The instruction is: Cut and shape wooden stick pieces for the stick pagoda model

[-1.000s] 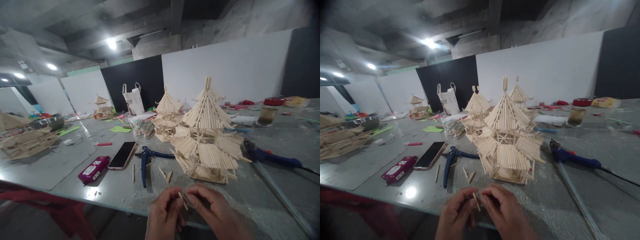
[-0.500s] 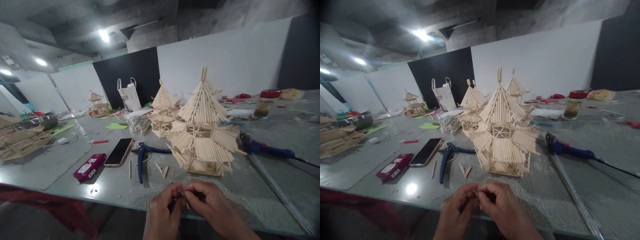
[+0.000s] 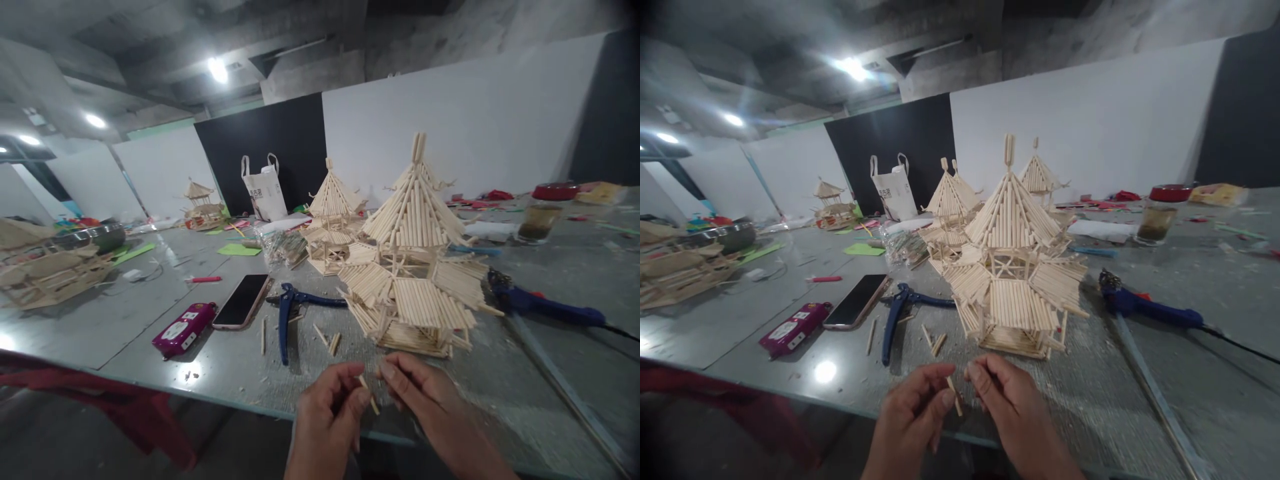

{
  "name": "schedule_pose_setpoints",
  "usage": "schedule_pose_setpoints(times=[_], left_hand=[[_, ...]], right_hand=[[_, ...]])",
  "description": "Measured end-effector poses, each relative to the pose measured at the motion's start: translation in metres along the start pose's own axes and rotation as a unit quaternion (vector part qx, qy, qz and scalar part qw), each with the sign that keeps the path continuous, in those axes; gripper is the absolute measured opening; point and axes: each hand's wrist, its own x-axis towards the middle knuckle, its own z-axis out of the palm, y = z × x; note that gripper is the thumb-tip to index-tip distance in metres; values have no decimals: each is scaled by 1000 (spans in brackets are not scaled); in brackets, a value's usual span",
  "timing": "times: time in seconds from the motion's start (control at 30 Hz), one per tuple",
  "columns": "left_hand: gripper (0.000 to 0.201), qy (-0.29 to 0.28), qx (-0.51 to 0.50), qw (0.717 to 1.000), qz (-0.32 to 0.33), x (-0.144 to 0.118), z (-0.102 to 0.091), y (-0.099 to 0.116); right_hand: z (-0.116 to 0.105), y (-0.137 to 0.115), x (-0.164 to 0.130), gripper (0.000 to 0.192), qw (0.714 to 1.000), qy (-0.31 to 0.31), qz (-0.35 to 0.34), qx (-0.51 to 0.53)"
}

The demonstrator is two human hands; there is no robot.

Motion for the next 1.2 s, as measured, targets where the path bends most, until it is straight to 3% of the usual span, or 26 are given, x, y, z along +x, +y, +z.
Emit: schedule_pose_setpoints(times=[0.17,0.33,0.47,0.6,0.73,0.9,1.1,1.2], left_hand=[[22,-39,-5,999,-17,4,-4,2],[24,-5,-58,997,-47,8,-4,7],[24,-15,-37,998,-42,7,-4,9],[23,-6,-32,999,-40,7,-5,8],[25,-7,-47,998,-52,7,-7,6],[23,-20,8,1000,-18,4,-6,6],[25,-9,-75,997,-30,5,-2,2],[29,-3,-100,995,-11,4,7,9]], right_hand=[[-1,-6,-2,30,998,-37,-30,-31],[1,-8,-4,30,997,-38,-42,-50],[0,-8,-4,30,990,-70,-72,-102],[-5,-8,-4,30,992,-87,-57,-79],[-4,-8,-3,33,995,-67,-36,-63],[-1,-6,-3,29,989,-68,-68,-108],[-3,-7,-1,28,995,-54,-55,-57],[-1,-6,-6,32,990,-15,-99,-97]])
